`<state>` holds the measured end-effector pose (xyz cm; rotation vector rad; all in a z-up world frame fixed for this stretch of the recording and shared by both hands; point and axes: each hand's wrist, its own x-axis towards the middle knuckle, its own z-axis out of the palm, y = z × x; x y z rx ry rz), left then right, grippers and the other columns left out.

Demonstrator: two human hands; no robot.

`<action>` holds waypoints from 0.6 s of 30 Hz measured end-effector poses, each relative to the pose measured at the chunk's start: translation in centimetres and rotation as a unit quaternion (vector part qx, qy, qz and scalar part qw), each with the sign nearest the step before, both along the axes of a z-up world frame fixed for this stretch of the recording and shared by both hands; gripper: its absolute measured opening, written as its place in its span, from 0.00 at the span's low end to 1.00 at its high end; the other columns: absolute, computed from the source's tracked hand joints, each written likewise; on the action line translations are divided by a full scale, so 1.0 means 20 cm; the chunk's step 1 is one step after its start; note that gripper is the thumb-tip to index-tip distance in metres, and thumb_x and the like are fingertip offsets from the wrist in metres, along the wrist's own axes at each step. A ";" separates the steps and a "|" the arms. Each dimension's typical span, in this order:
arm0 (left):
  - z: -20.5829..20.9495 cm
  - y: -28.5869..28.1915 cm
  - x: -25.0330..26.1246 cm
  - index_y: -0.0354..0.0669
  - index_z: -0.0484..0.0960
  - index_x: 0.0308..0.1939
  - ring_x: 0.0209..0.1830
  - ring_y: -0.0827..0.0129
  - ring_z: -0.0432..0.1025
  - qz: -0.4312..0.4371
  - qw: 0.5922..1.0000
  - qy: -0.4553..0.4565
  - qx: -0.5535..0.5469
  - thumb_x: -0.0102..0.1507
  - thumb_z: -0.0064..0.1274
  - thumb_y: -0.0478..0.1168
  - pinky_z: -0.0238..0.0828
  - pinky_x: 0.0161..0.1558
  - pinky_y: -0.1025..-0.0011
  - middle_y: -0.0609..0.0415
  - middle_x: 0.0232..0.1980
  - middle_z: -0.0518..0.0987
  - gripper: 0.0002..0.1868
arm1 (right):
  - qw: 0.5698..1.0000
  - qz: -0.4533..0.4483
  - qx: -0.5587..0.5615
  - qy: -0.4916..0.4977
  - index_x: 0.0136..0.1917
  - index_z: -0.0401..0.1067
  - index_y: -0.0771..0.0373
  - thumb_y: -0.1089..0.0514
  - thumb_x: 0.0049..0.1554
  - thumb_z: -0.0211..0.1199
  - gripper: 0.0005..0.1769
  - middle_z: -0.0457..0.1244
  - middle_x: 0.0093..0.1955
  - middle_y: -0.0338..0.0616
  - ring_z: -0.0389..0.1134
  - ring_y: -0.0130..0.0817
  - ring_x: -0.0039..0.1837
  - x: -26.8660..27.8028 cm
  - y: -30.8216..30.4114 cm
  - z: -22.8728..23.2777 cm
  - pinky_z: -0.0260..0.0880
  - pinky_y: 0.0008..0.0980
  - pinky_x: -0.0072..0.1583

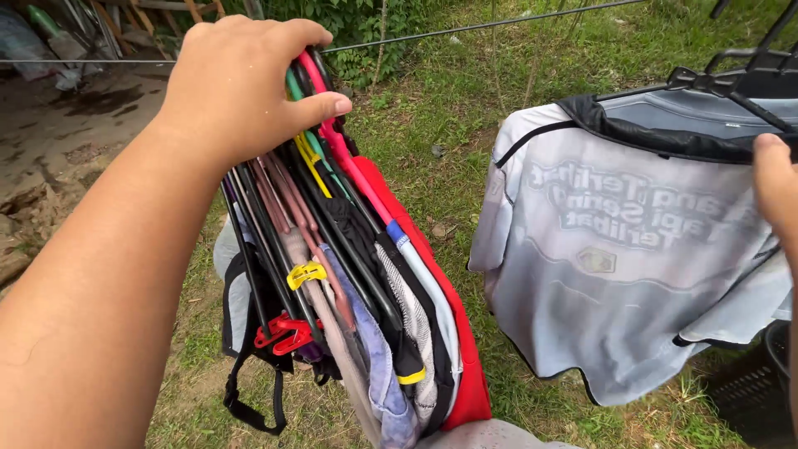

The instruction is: Hanging various items of laundry, including shirts, shorts, and undergarments, onto a clothesline using hangers and clothespins.

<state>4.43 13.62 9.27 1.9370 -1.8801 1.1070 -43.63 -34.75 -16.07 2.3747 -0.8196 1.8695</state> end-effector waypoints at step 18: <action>-0.04 -0.12 0.13 0.39 0.76 0.66 0.52 0.50 0.75 -0.096 0.993 -0.056 -0.030 0.56 0.68 0.67 0.67 0.49 0.54 0.46 0.49 0.83 0.45 | 0.788 0.459 0.341 0.229 0.60 0.69 0.63 0.50 0.68 0.51 0.16 0.66 0.49 0.38 0.66 0.22 0.52 1.37 1.58 0.50 0.69 0.30 0.56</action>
